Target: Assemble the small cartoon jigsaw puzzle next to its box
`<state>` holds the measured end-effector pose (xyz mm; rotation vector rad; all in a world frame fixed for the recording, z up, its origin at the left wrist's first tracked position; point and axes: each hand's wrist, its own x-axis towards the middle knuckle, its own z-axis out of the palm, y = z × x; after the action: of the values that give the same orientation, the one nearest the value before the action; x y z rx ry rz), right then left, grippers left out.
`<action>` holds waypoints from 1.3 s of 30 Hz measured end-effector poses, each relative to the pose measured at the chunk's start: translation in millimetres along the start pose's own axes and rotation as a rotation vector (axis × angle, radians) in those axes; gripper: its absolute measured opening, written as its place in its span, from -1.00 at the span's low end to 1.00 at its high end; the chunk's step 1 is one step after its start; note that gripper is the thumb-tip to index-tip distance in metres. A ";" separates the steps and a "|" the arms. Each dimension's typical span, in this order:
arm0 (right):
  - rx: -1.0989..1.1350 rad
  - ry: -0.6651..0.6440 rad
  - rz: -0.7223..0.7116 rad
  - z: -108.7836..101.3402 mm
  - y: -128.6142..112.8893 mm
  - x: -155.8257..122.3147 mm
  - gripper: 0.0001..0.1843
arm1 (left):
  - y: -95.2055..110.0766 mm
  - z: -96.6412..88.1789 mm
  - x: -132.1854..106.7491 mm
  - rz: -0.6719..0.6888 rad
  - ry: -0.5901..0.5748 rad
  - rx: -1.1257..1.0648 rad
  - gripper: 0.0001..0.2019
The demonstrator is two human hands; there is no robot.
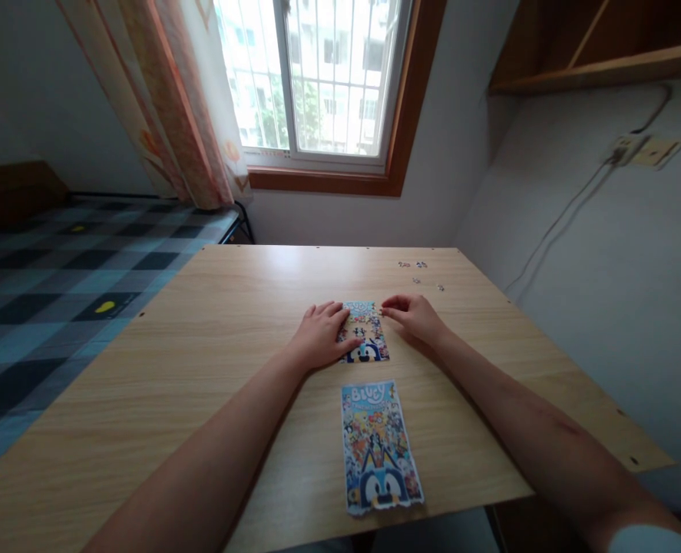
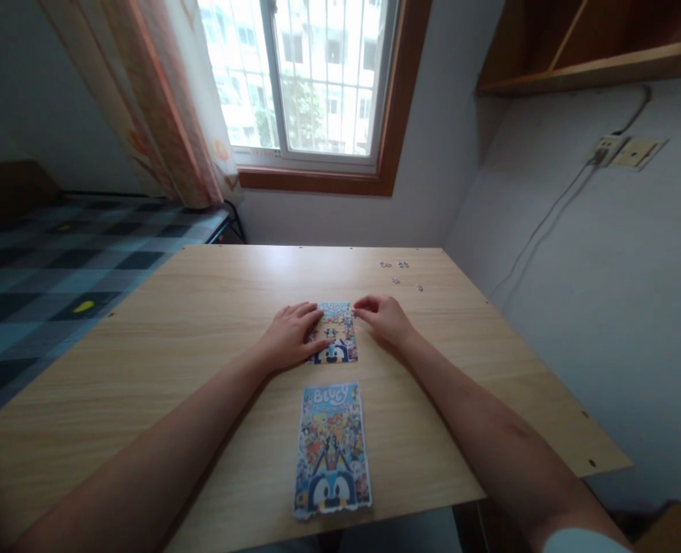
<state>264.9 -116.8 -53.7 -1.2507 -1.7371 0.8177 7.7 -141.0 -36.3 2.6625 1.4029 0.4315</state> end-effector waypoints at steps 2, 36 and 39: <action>0.068 -0.029 -0.023 13.9 -7.3 -2.3 -0.76 | 1.2 -0.4 -0.8 0.006 0.002 -0.010 -0.35; -0.436 0.026 -0.295 41.5 -18.0 -5.3 -0.94 | 3.1 -0.6 -1.2 0.032 0.017 0.003 -0.35; -0.424 0.071 -0.314 38.0 -15.9 -6.3 -0.88 | 2.9 -0.9 -1.0 0.022 0.007 0.003 -0.35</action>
<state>225.3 -129.0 -58.6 -1.2076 -2.0466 0.2248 9.1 -143.5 -35.0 2.6835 1.3786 0.4425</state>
